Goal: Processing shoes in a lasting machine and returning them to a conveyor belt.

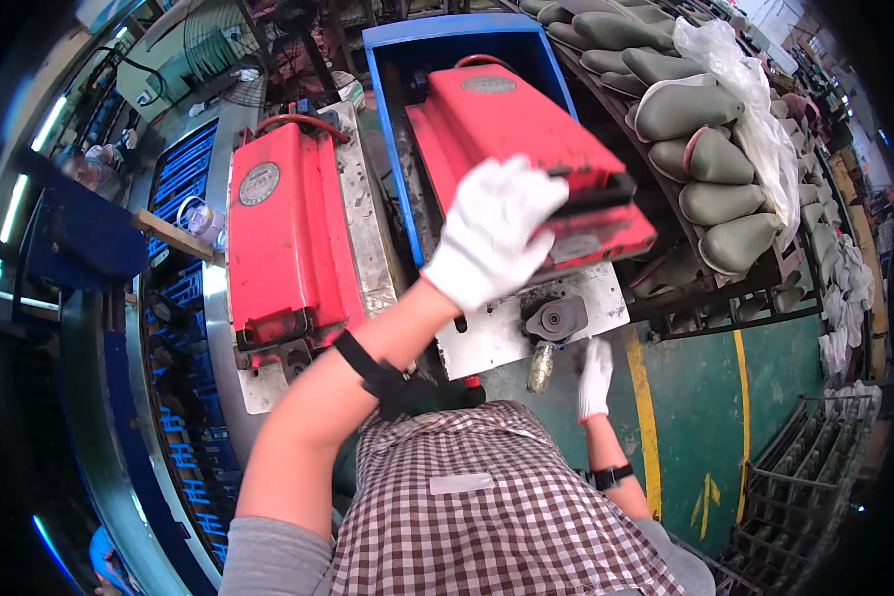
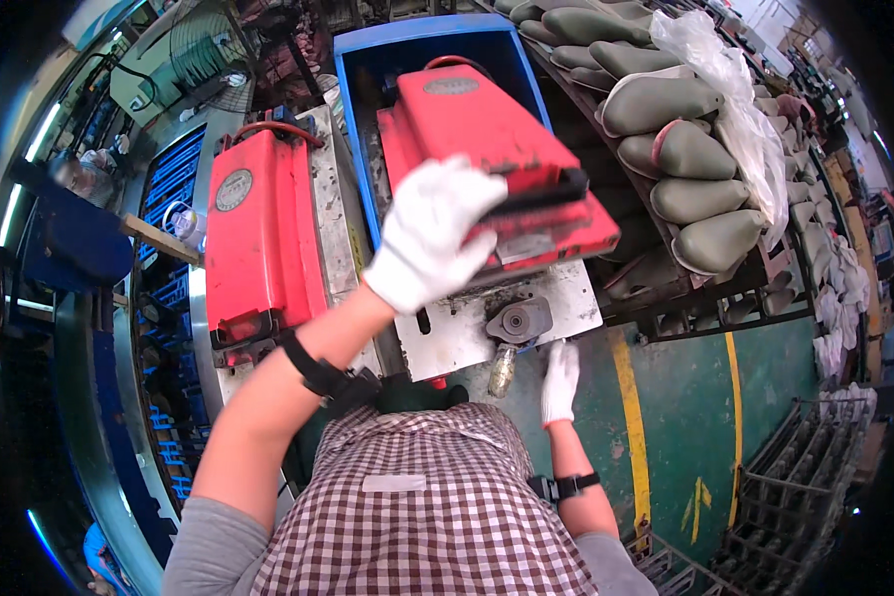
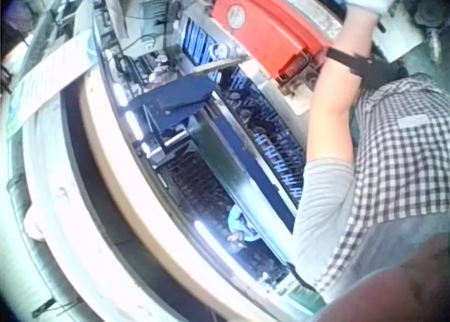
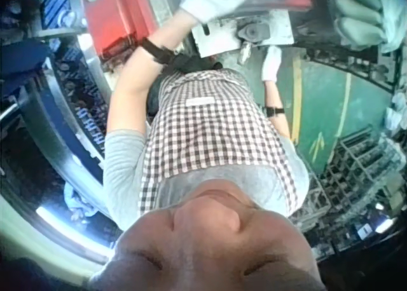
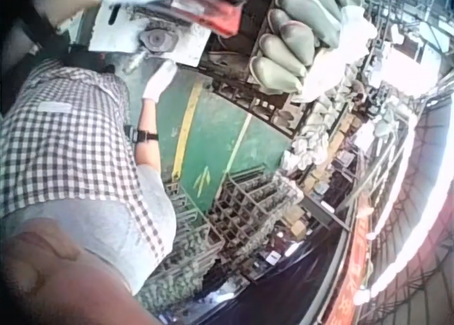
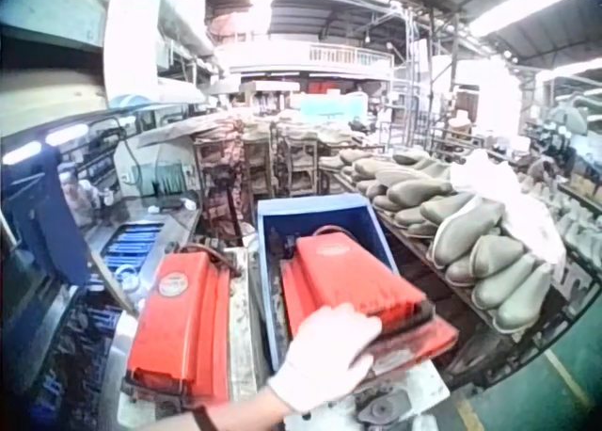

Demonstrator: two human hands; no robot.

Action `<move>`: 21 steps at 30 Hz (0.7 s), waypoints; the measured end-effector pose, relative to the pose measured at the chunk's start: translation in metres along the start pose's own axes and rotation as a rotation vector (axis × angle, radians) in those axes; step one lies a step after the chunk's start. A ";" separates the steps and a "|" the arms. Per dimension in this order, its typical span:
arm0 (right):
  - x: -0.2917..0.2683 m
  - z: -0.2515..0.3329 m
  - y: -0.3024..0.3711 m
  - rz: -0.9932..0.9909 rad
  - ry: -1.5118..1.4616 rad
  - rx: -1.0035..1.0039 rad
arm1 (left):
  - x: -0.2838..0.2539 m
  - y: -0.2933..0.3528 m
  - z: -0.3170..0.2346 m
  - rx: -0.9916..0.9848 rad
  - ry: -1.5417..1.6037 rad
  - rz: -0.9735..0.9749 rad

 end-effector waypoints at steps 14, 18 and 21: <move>0.031 0.016 0.055 0.737 -0.893 0.830 | 0.091 0.137 0.000 0.073 -0.076 0.054; 0.005 0.053 -0.005 0.268 -0.793 0.506 | 0.088 0.141 0.004 0.060 -0.080 0.053; -0.009 0.033 -0.020 0.066 -0.581 0.398 | 0.083 0.143 0.001 -0.036 0.009 0.146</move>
Point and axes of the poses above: each hand's wrist, its own y-axis away from the middle knuckle, its own x-axis out of the palm, z = x × y, the point moved 7 cm from there along -y, towards the middle knuckle
